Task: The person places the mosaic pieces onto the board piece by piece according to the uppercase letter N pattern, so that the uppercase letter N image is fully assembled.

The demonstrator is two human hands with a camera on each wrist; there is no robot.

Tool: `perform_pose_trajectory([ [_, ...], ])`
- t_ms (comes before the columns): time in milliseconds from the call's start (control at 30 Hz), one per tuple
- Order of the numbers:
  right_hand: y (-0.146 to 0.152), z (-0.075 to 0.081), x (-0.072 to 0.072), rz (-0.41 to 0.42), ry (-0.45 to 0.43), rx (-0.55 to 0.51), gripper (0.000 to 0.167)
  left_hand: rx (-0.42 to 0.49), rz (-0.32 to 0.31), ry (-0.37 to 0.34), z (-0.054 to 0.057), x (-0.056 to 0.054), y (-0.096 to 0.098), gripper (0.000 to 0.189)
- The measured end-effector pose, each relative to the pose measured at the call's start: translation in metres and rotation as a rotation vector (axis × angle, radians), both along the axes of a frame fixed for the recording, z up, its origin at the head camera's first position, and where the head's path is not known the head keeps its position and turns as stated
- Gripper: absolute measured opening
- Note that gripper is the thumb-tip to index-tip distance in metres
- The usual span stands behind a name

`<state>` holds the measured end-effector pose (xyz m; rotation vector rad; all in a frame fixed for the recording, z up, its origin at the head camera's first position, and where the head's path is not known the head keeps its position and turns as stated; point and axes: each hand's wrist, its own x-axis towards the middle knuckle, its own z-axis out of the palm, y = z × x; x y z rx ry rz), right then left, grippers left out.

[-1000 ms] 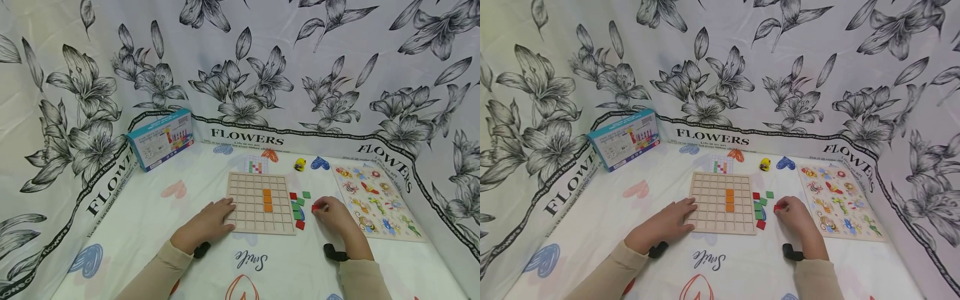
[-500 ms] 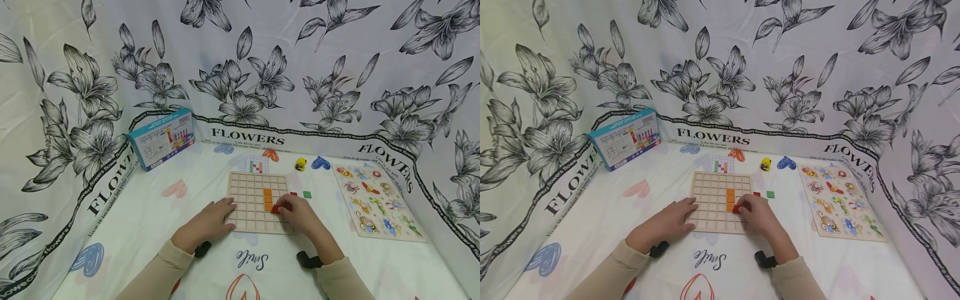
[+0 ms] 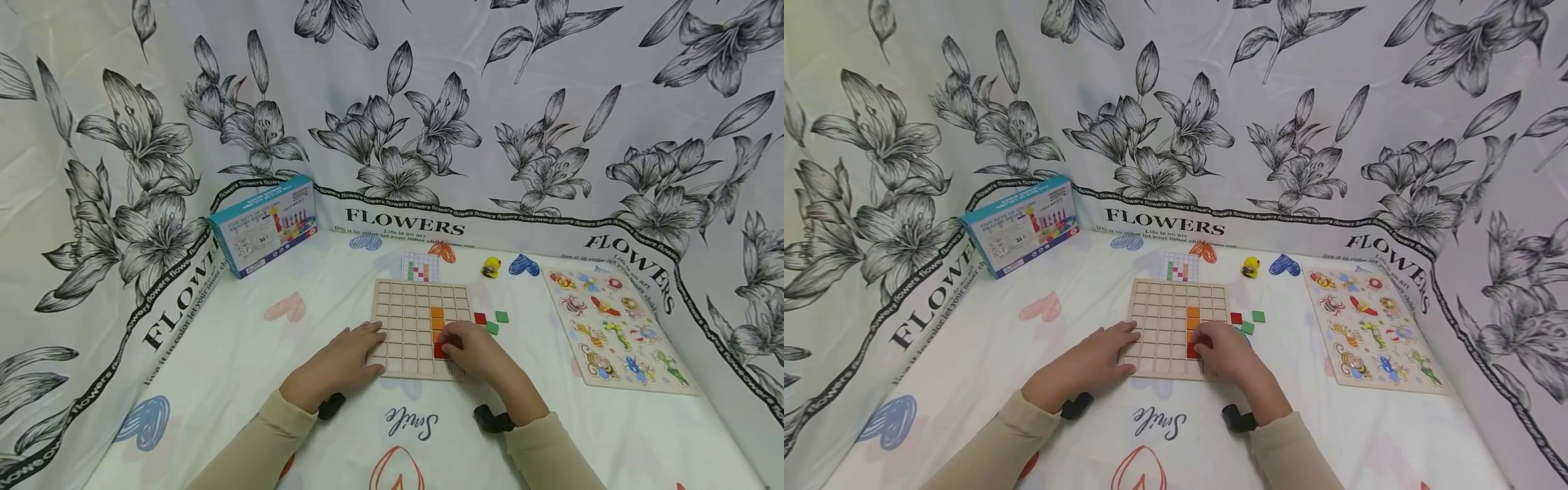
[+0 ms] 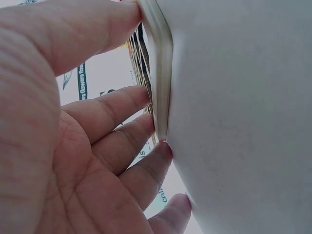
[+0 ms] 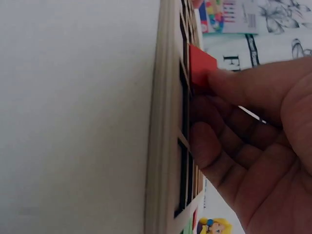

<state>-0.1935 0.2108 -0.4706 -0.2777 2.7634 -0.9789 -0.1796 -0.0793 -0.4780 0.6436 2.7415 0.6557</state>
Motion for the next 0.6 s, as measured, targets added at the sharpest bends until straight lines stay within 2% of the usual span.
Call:
perform_pose_trajectory([
  [467,-0.0063,-0.0004,0.0024,0.010,0.038,0.067,0.011,0.009,-0.003,0.002,0.0003,-0.0004,-0.0003,0.065],
  [600,0.0007,0.0033,0.0034,0.019,0.029,0.047,0.010,0.002,-0.002,0.001,-0.0004,-0.0007,0.0002,0.065],
])
